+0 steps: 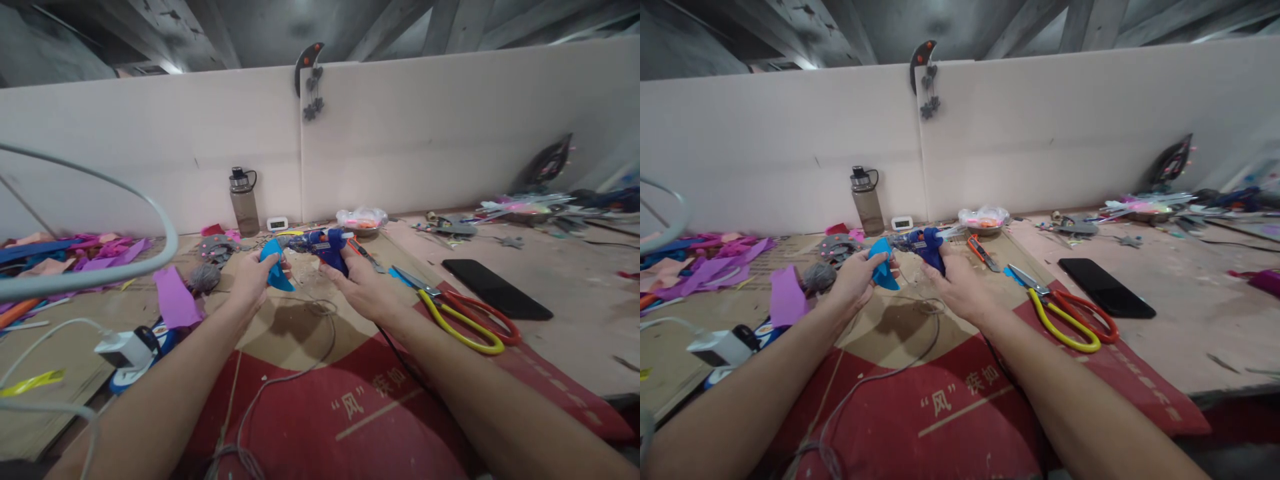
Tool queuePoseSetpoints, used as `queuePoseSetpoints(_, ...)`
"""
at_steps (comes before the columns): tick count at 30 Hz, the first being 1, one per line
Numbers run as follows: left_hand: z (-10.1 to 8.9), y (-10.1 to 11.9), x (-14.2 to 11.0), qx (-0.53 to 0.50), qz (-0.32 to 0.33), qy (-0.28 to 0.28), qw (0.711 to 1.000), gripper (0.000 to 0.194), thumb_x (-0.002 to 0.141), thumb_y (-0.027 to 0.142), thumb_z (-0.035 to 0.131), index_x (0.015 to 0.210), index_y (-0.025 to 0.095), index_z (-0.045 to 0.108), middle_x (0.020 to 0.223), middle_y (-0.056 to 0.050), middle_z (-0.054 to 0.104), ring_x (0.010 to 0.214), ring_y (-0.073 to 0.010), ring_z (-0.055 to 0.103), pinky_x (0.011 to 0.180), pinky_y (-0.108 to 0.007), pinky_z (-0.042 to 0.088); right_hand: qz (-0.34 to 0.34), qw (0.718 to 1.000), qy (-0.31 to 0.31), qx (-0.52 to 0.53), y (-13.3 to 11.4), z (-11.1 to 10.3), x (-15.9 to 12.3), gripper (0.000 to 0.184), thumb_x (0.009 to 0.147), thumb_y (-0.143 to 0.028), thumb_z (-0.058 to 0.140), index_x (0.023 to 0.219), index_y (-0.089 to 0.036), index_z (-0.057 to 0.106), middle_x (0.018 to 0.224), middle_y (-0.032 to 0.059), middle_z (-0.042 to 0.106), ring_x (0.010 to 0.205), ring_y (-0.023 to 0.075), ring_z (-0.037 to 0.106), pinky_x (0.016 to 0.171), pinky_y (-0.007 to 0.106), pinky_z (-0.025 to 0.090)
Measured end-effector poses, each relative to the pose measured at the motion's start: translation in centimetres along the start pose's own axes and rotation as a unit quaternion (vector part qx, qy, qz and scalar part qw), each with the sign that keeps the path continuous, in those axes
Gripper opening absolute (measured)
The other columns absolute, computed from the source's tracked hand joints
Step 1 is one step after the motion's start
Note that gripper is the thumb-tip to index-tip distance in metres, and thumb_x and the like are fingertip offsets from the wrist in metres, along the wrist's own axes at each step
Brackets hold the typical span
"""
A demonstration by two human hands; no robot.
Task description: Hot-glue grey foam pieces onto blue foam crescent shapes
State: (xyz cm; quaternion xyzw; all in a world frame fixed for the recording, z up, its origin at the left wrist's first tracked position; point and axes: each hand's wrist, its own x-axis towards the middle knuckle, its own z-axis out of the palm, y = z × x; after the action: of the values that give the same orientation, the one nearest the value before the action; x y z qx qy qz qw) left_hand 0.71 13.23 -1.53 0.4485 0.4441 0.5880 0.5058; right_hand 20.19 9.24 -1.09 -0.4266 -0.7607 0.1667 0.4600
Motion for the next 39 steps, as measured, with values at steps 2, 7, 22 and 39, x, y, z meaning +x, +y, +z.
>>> queuePoseSetpoints(2, -0.03, 0.00, -0.02, 0.003, 0.000, 0.000, 1.000, 0.017, 0.066, 0.023, 0.066, 0.077, 0.011, 0.060, 0.063, -0.007, 0.065, 0.051, -0.0161, 0.062, 0.047, -0.029, 0.053, -0.007, 1.000, -0.007, -0.010, -0.13, -0.03, -0.04, 0.024, 0.087, -0.031, 0.045, 0.107, -0.021, 0.051, 0.099, 0.0066, 0.062, 0.092, 0.0222, 0.057, 0.079, 0.036, 0.044)
queuePoseSetpoints(7, -0.01, -0.02, -0.14, 0.006, 0.010, -0.011, 1.000, 0.016, 0.067, 0.023, 0.066, 0.076, 0.011, 0.060, 0.064, -0.007, 0.066, 0.052, -0.0166, 0.063, 0.048, -0.029, 0.054, -0.014, 0.999, -0.018, -0.023, -0.37, -0.07, -0.03, 0.028, 0.087, -0.030, 0.045, 0.112, -0.019, 0.049, 0.107, 0.0087, 0.061, 0.096, 0.0220, 0.056, 0.084, 0.037, 0.043)
queuePoseSetpoints(22, 0.29, 0.17, -0.36, 0.006, 0.008, -0.017, 1.000, 0.016, 0.068, 0.024, 0.064, 0.077, 0.012, 0.058, 0.061, -0.006, 0.065, 0.051, -0.0166, 0.062, 0.049, -0.029, 0.053, -0.007, 0.999, -0.025, -0.042, -0.24, 0.03, 0.04, 0.028, 0.087, -0.031, 0.045, 0.112, -0.019, 0.049, 0.111, 0.0106, 0.061, 0.099, 0.0237, 0.056, 0.084, 0.038, 0.043)
queuePoseSetpoints(39, 0.72, 0.41, -0.95, 0.035, 0.009, -0.010, 0.999, 0.012, 0.067, 0.020, 0.064, 0.073, 0.012, 0.057, 0.058, -0.004, 0.063, 0.050, -0.0150, 0.061, 0.048, -0.028, 0.053, -0.007, 0.999, -0.011, -0.044, -0.57, -0.11, -0.06, 0.027, 0.087, -0.029, 0.044, 0.110, -0.019, 0.050, 0.101, 0.0093, 0.064, 0.090, 0.0230, 0.058, 0.080, 0.037, 0.044)
